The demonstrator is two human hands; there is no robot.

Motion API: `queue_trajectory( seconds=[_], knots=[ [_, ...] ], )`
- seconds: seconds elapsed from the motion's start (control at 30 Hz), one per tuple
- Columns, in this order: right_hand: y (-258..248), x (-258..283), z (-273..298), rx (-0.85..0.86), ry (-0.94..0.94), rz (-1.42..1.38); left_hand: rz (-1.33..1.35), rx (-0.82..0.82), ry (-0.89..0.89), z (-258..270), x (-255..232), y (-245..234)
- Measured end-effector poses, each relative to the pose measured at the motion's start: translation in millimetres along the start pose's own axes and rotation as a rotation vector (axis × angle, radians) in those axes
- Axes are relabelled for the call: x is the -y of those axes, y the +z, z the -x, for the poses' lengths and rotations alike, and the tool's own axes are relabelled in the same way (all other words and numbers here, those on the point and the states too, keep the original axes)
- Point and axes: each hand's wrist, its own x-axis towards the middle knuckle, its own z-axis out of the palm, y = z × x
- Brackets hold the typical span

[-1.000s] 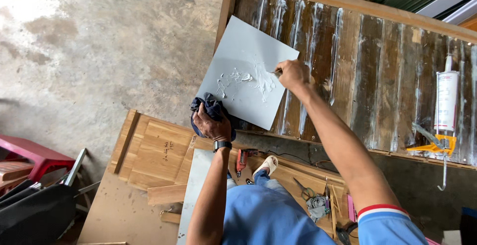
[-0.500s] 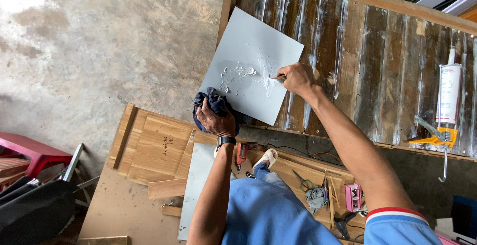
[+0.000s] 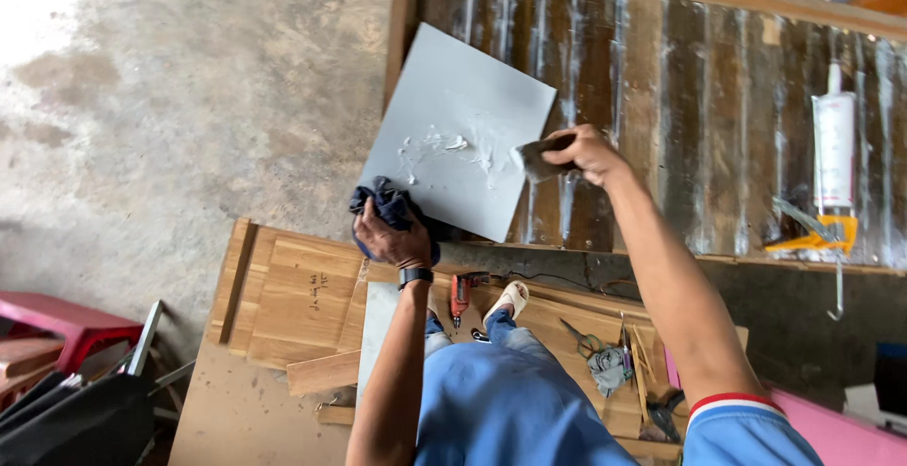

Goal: The person uses a putty knife to scoop white filler from a metal sheet and applies it into the gaps between wooden planks on a workbench. They repeatedly spread and smooth the filler along the seams, occasionally wiping the tool on a cloth.

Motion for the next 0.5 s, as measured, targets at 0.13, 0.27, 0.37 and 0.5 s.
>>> queue_trajectory(
  seconds=[0.13,0.27,0.37,0.5],
  knots=[
    [-53,8,42,-0.156,-0.031,-0.237,0.031,0.002,0.008,-3,-6,-6],
    [-148,-73,10,-0.390,-0.060,-0.104,0.062,-0.028,0.016,-4,-9,-7],
    [-169,-104,9,-0.525,-0.038,0.158,0.059,-0.039,0.032,-6,-12,-9],
    [-183,-135,-7,-0.660,0.037,0.488,0.056,-0.030,0.066,-9,-17,-14]
  ],
)
